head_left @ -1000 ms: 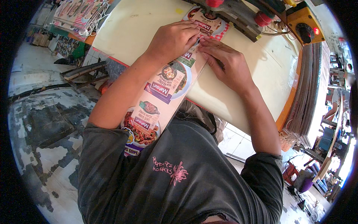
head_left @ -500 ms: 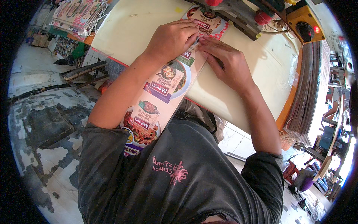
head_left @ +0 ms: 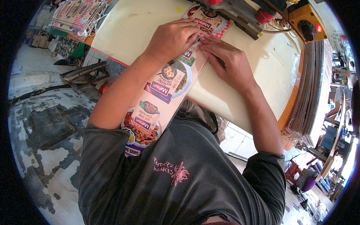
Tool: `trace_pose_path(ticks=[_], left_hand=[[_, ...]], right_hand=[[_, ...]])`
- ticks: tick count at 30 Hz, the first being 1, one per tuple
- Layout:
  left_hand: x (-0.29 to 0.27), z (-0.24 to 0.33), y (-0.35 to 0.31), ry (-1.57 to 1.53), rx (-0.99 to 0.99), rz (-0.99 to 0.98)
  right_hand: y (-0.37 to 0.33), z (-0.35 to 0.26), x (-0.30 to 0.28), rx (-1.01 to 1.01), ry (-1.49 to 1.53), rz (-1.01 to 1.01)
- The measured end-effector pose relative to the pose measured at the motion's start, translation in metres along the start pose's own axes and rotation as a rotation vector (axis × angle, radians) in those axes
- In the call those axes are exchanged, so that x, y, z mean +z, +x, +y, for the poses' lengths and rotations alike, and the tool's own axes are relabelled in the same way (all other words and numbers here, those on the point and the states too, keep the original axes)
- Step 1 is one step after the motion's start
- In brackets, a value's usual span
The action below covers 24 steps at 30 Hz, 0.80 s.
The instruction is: The person processes printed labels by hand, including picking them up from a pile, aligning them for a machine, and then tying a bundle of labels together using a white cord.
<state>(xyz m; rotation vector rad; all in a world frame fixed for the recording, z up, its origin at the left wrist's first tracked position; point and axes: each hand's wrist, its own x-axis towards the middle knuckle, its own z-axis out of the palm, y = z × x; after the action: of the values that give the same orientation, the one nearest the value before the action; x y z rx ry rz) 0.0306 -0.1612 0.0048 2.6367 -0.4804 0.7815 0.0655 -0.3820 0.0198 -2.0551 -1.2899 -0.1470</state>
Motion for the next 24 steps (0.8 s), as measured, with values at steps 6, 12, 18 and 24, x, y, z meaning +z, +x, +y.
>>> trace_pose_path(ticks=[6,12,18,24], left_hand=[[-0.0003,-0.0002,-0.0005,0.015,0.014,0.006],[-0.0003,0.0007,-0.0002,0.020,0.005,-0.002],[-0.0014,0.0007,-0.0002,0.015,0.006,0.001],[-0.0011,-0.0003,-0.0002,0.005,0.006,-0.010]], right_hand=[[0.0007,-0.0004,-0.0004,-0.003,0.010,0.008],[0.0008,0.0011,-0.0001,-0.010,0.006,0.017],[0.0011,0.0009,-0.0009,0.011,0.034,0.030],[0.0012,0.0072,-0.0059,0.048,-0.114,0.088]])
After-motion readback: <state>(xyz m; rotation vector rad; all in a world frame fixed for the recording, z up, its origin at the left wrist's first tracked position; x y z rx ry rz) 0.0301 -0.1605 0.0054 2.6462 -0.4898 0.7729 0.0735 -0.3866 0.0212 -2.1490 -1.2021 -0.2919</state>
